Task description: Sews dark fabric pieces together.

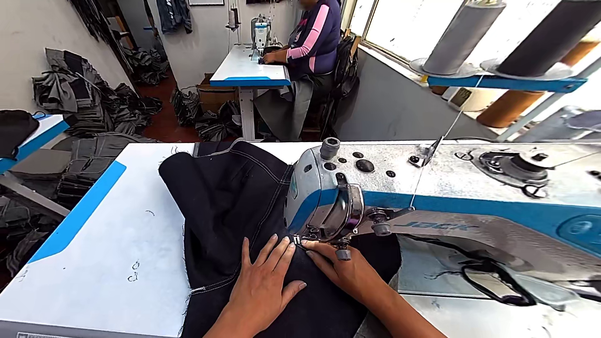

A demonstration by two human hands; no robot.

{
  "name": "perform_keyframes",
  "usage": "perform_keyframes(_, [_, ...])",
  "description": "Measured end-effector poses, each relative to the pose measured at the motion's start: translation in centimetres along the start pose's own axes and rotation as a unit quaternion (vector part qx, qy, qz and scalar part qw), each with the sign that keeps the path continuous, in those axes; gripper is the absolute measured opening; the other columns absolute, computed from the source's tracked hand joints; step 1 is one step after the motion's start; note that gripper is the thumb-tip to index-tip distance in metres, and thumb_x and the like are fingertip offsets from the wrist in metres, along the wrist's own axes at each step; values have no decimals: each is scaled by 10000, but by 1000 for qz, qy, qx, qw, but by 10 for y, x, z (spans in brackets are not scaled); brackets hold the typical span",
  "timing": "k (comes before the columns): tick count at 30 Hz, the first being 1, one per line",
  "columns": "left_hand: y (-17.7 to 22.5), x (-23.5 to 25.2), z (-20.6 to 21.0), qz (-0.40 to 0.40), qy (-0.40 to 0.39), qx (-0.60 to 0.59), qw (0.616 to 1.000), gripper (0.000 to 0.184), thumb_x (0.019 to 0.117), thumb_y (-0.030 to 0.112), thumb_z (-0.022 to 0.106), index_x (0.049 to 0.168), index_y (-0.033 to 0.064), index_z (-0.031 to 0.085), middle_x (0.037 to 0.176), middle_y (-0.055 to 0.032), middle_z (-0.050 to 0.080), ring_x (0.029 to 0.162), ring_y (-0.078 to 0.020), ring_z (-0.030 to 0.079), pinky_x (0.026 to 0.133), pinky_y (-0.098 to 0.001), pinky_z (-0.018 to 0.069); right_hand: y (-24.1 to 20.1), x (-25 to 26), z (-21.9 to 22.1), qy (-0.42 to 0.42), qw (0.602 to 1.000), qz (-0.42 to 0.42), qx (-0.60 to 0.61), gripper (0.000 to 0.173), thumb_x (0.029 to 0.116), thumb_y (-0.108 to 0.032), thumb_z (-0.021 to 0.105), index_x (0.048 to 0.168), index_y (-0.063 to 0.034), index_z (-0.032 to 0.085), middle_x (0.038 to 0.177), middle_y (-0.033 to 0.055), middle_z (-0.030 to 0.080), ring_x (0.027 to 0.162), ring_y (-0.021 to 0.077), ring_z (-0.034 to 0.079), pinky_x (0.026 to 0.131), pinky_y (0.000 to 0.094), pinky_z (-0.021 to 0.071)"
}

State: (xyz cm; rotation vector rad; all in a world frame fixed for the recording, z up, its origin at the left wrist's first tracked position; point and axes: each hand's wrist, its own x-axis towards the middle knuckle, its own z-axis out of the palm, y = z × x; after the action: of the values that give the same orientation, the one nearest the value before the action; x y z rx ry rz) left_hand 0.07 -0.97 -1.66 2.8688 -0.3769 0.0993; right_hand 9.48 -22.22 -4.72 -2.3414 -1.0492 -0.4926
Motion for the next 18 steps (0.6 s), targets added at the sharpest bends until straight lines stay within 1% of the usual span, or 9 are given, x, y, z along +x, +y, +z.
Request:
perform_keyframes(2, [0, 1, -1, -2, -8, -1, 1000, 718, 1035, 648, 299, 1567, 183, 422, 1630, 24, 401, 1549, -251, 281, 1163, -761, 103, 1, 0, 0, 1, 1000, -3, -4, 326, 1016, -330, 521, 1102, -167, 790, 1022, 16, 782, 975, 167, 743, 873, 309, 591])
perform_keyframes(6, [1, 2, -3, -6, -22, -5, 1000, 715, 1033, 648, 308, 1572, 189, 410, 1641, 29, 381, 1555, -244, 265, 1169, -755, 80, 2, -1, 1, 7, 1000, -15, -7, 325, 1020, -316, 512, 1112, -176, 790, 1088, 4, 782, 1036, 154, 737, 906, 298, 583])
perform_keyframes(9, [1, 2, -5, -11, -37, -6, 999, 722, 1033, 650, 306, 1583, 189, 390, 1655, 33, 354, 1563, -238, 241, 1177, -748, 59, 4, -1, 1, 7, 1000, -8, 12, 328, 1021, -338, 519, 1114, -182, 792, 1086, 0, 782, 1036, 152, 734, 907, 295, 580])
perform_keyframes(11, [1, 3, -6, -11, -38, -10, 999, 725, 1034, 644, 311, 1583, 177, 389, 1657, 24, 352, 1563, -241, 242, 1177, -746, 63, 6, 1, -1, 11, 999, 8, 51, 343, 1013, -374, 536, 1089, -167, 799, 1052, 4, 786, 1001, 137, 737, 891, 293, 582])
perform_keyframes(12, [1, 3, -6, -12, -39, -13, 999, 726, 1035, 643, 311, 1585, 174, 386, 1658, 22, 350, 1563, -241, 243, 1179, -745, 64, 7, 2, -4, 16, 996, 21, 80, 344, 1012, -372, 540, 1053, -155, 804, 1017, 2, 787, 973, 112, 735, 874, 276, 580])
perform_keyframes(14, [1, 3, -7, -10, -40, -15, 999, 730, 1036, 642, 309, 1585, 167, 385, 1658, 13, 350, 1564, -248, 239, 1177, -748, 64, 9, 4, -13, 28, 988, 57, 142, 341, 991, -308, 519, 946, -105, 790, 895, 11, 767, 880, 52, 710, 814, 229, 557])
perform_keyframes(15, [1, 2, -7, -10, -40, -13, 999, 732, 1036, 643, 306, 1586, 167, 382, 1659, 11, 349, 1564, -249, 238, 1177, -748, 67, 11, 4, -17, 36, 982, 73, 172, 369, 995, -286, 476, 899, -78, 766, 825, 12, 727, 822, 25, 671, 770, 208, 528])
perform_keyframes(16, [1, 2, -7, -8, -35, -12, 999, 730, 1035, 642, 311, 1583, 165, 389, 1655, 7, 358, 1562, -252, 246, 1175, -748, 74, 12, 3, -20, 40, 975, 86, 199, 423, 1016, -289, 421, 872, -56, 744, 794, 8, 697, 800, -1, 636, 754, 191, 501])
perform_keyframes(18, [1, 1, -4, -4, -18, -10, 1000, 720, 1036, 634, 323, 1568, 158, 415, 1639, 1, 388, 1552, -255, 275, 1175, -746, 95, 11, 2, -25, 44, 968, 91, 232, 486, 1038, -288, 339, 871, -34, 719, 801, 8, 690, 834, -29, 628, 788, 171, 490])
